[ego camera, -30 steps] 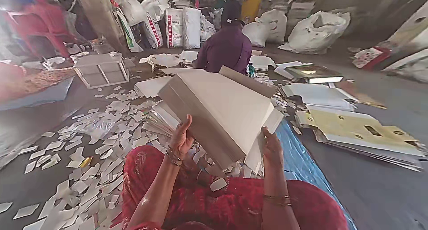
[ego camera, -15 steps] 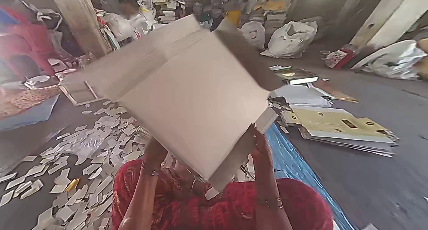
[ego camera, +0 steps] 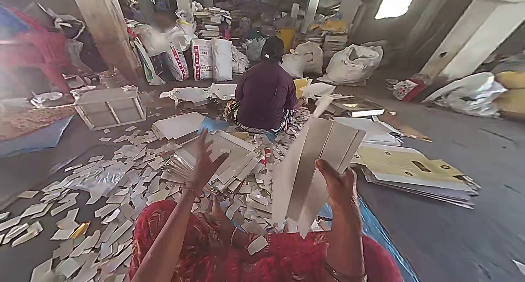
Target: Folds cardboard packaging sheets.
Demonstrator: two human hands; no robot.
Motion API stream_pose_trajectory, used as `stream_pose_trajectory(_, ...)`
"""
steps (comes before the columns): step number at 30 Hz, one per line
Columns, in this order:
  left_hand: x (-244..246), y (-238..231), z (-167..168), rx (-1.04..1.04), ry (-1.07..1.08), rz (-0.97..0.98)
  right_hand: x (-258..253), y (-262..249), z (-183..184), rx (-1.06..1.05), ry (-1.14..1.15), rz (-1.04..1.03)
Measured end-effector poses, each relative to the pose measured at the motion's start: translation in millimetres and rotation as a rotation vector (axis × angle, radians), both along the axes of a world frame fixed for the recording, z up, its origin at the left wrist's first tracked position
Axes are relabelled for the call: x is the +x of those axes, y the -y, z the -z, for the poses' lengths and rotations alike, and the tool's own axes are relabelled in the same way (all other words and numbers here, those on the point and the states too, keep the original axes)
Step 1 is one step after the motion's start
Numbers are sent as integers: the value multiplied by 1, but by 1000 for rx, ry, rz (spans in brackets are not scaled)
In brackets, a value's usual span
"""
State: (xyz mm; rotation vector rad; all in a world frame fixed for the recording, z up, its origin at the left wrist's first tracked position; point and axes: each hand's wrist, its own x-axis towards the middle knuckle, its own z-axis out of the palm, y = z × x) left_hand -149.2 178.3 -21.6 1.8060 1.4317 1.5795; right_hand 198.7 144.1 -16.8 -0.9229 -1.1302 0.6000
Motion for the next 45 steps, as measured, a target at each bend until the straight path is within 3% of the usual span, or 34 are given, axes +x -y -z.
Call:
stream_pose_trajectory(6,16,-36,-73,416,-435,109,23,32,-16,280,510,-95)
stream_pose_trajectory(9,21,-51,-113,559,-516,115,22,42,-23,415,566,-214)
stream_pose_trajectory(13,14,-45,-171,738,-614,135,5,60,-42,427,643,-495)
stream_pose_trajectory(15,5,-38,-195,814,-794,161,-2,67,-50,423,708,-571)
stream_pose_trajectory(18,-15,-26,-219,808,-1113,334,-4,62,-45,470,782,-581)
stream_pose_trajectory(20,-34,-24,-221,776,-1202,441,4,62,-40,446,703,-459)
stream_pose_trajectory(22,-48,-16,-209,652,-1053,421,16,60,-35,368,598,-121)
stream_pose_trajectory(25,-36,29,-198,245,-797,225,27,43,-31,250,537,262)
stream_pose_trajectory(29,-43,36,-186,-37,-627,563,21,33,-30,178,491,418)
stream_pose_trajectory(33,-25,62,-184,-351,-407,561,23,31,-28,231,468,525)
stream_pose_trajectory(38,-22,82,-172,-321,-231,722,18,30,-29,313,375,489)
stream_pose_trajectory(41,-13,87,-170,-216,-162,601,22,25,-17,346,478,423)
stream_pose_trajectory(45,-21,77,-173,-105,-22,501,24,8,8,34,461,360)
